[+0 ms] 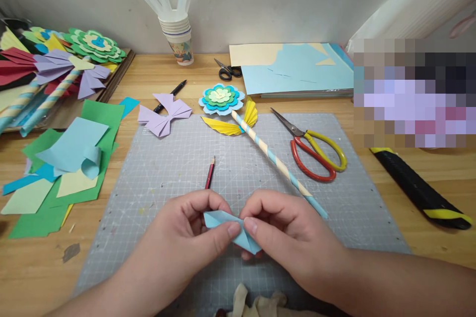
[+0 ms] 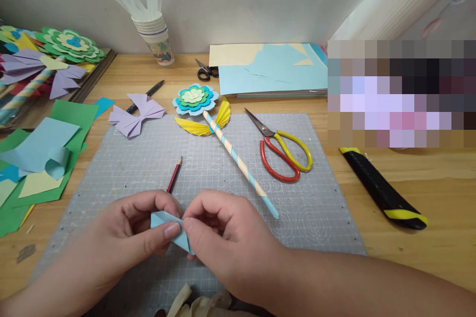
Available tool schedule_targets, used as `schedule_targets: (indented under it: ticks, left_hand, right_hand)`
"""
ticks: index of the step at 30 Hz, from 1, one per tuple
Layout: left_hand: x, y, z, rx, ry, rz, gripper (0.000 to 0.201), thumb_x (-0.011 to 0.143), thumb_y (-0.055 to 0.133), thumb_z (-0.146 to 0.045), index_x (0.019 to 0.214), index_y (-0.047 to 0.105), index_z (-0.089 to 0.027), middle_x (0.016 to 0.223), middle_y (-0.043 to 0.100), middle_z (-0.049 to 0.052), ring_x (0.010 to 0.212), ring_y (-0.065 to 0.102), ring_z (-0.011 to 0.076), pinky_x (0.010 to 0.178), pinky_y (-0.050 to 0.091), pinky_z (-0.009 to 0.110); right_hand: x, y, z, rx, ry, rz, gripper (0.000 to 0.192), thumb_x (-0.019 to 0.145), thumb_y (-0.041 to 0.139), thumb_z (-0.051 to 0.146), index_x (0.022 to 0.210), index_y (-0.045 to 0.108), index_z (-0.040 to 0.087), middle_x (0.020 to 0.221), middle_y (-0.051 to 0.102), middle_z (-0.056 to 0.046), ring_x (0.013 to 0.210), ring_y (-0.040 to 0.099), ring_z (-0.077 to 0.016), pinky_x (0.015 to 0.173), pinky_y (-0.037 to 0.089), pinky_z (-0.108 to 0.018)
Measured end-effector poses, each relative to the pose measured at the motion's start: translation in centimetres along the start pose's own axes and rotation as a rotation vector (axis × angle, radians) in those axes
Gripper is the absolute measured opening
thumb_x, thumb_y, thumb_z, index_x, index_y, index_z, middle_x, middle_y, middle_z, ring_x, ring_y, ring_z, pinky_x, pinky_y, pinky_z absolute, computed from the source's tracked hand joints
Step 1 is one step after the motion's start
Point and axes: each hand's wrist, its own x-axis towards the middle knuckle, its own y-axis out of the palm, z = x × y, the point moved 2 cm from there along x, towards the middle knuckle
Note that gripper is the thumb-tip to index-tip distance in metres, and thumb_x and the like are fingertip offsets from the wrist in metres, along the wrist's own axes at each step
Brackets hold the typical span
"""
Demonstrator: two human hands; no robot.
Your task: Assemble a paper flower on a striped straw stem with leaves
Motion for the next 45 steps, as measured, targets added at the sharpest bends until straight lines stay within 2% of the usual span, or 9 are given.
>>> schedule_targets:
  ticks: [11, 17, 20, 23, 28, 31, 36, 39, 45]
  left_hand:
    - [-0.1, 0.1, 0.0, 0.043, 0.001, 0.013, 0.021, 0.063, 0.072, -0.031, 0.065, 0.055, -0.018, 0.051, 0.054, -0.006, 0.046, 0.045, 0.0071, 0.047, 0.038, 0.018]
    - [-0.4, 0.2, 0.2, 0.236, 0.058, 0.041, 0.011, 0.067, 0.066, -0.025, 0.067, 0.058, -0.018, 0.052, 0.047, -0.007, 0.046, 0.036, 0.0059, 0.044, 0.031, 0.017]
    - [-0.5, 0.2, 0.5, 0.270, -0.050, 0.107, 0.013, 0.066, 0.064, -0.027, 0.070, 0.056, -0.017, 0.050, 0.043, -0.009, 0.043, 0.030, 0.0050, 0.041, 0.024, 0.017]
    - [-0.4, 0.3, 0.6, 0.296, -0.149, 0.173, 0.016, 0.065, 0.063, -0.030, 0.071, 0.054, -0.018, 0.051, 0.046, -0.007, 0.044, 0.034, 0.0062, 0.042, 0.026, 0.018]
    - [-0.2, 0.3, 0.8, 0.325, -0.169, 0.184, 0.017, 0.064, 0.063, -0.031, 0.072, 0.054, -0.018, 0.050, 0.041, -0.008, 0.044, 0.031, 0.0068, 0.041, 0.022, 0.019]
    - [-0.3, 0.2, 1.0, 0.255, -0.148, 0.187, 0.018, 0.065, 0.065, -0.030, 0.074, 0.053, -0.019, 0.048, 0.038, -0.010, 0.043, 0.027, 0.0057, 0.040, 0.019, 0.018]
    - [-0.2, 0.2, 1.0, 0.025, -0.038, 0.186, 0.020, 0.062, 0.072, -0.025, 0.065, 0.053, -0.017, 0.056, 0.049, -0.007, 0.051, 0.039, 0.0061, 0.047, 0.033, 0.016]
    - [0.0, 0.2, 0.8, -0.056, -0.045, 0.150, 0.020, 0.060, 0.076, -0.021, 0.065, 0.058, -0.016, 0.059, 0.056, -0.005, 0.056, 0.046, 0.0072, 0.053, 0.039, 0.016]
    - [0.1, 0.4, 0.4, -0.146, -0.028, 0.200, 0.013, 0.063, 0.073, -0.016, 0.063, 0.060, -0.016, 0.056, 0.058, -0.005, 0.053, 0.051, 0.0072, 0.052, 0.040, 0.016]
  right_hand:
    - [-0.1, 0.0, -0.2, -0.014, 0.002, 0.030, 0.014, 0.082, 0.054, 0.028, 0.071, 0.052, 0.020, 0.064, 0.049, 0.004, 0.058, 0.051, -0.0095, 0.058, 0.047, -0.023]
    - [-0.1, -0.2, -0.1, -0.205, -0.058, 0.060, 0.014, 0.080, 0.050, 0.023, 0.066, 0.048, 0.020, 0.057, 0.039, 0.005, 0.054, 0.035, -0.0090, 0.049, 0.030, -0.021]
    - [-0.1, -0.3, 0.2, -0.270, -0.100, 0.101, 0.017, 0.078, 0.048, 0.021, 0.062, 0.046, 0.019, 0.056, 0.038, 0.005, 0.054, 0.034, -0.0091, 0.048, 0.029, -0.021]
    - [-0.1, -0.3, 0.2, -0.318, -0.123, 0.120, 0.014, 0.075, 0.048, 0.017, 0.061, 0.046, 0.019, 0.056, 0.040, 0.005, 0.054, 0.036, -0.0088, 0.048, 0.030, -0.020]
    - [0.0, -0.2, -0.2, -0.420, -0.172, 0.075, 0.011, 0.065, 0.049, 0.011, 0.057, 0.048, 0.018, 0.052, 0.042, 0.005, 0.050, 0.036, -0.0074, 0.045, 0.028, -0.018]
    - [0.1, -0.1, -0.1, -0.437, -0.217, 0.001, 0.011, 0.064, 0.049, 0.014, 0.054, 0.047, 0.019, 0.049, 0.039, 0.006, 0.046, 0.033, -0.0068, 0.042, 0.026, -0.018]
    - [0.2, -0.2, 0.5, -0.351, -0.194, -0.103, 0.011, 0.069, 0.048, 0.023, 0.058, 0.049, 0.019, 0.052, 0.044, 0.004, 0.047, 0.038, -0.0082, 0.042, 0.031, -0.019]
    - [0.3, -0.3, 0.4, -0.306, -0.155, -0.096, 0.012, 0.070, 0.049, 0.023, 0.058, 0.049, 0.019, 0.052, 0.044, 0.004, 0.048, 0.039, -0.0088, 0.043, 0.032, -0.020]
    - [0.2, -0.3, 0.2, -0.186, -0.092, 0.008, 0.015, 0.077, 0.050, 0.025, 0.063, 0.053, 0.019, 0.058, 0.054, 0.001, 0.054, 0.047, -0.0106, 0.051, 0.039, -0.023]
